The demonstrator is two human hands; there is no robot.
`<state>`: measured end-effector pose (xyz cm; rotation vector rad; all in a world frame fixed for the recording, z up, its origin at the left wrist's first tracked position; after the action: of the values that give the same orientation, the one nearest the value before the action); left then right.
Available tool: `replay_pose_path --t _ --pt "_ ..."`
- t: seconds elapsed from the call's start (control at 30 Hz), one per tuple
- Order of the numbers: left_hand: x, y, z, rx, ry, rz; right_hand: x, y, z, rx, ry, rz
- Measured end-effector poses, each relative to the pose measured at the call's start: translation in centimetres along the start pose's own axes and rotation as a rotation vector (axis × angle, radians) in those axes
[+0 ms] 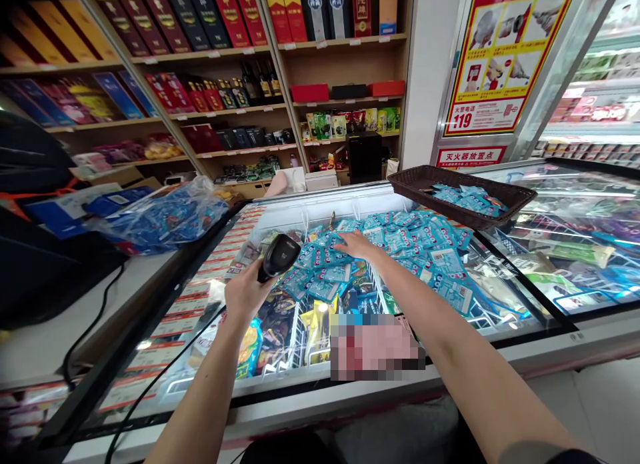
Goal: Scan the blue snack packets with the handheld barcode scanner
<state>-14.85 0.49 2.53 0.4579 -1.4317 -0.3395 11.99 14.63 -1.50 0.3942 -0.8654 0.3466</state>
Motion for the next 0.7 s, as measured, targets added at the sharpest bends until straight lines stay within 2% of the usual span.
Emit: replay_pose_path --t 0.13,0.43,0.7 --pt "0.0 0.2 -1.5 -0.029 -0.022 0.004 0.4 0.8 -1.2 -0.023 0.083 -0.018" --pt "0.8 0.9 -3.7 -0.022 -0.065 0.036 1.0 0.1 -2.0 -0.062 0.270 -0.057" --pt "1.5 1.2 -4.5 0.010 -0.090 0.045 2.3 -0.5 -1.9 -0.058 0.501 -0.261"
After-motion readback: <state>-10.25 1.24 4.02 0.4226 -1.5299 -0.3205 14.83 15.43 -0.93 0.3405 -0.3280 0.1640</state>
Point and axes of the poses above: each hand's wrist, its own y-axis towards the middle knuckle, its own x-axis out of the back of the hand, z = x × y, the point moved 6 cm from there along y, towards the middle knuckle, and after that the axes turned 9 degrees about y, right-handed, at the moved point
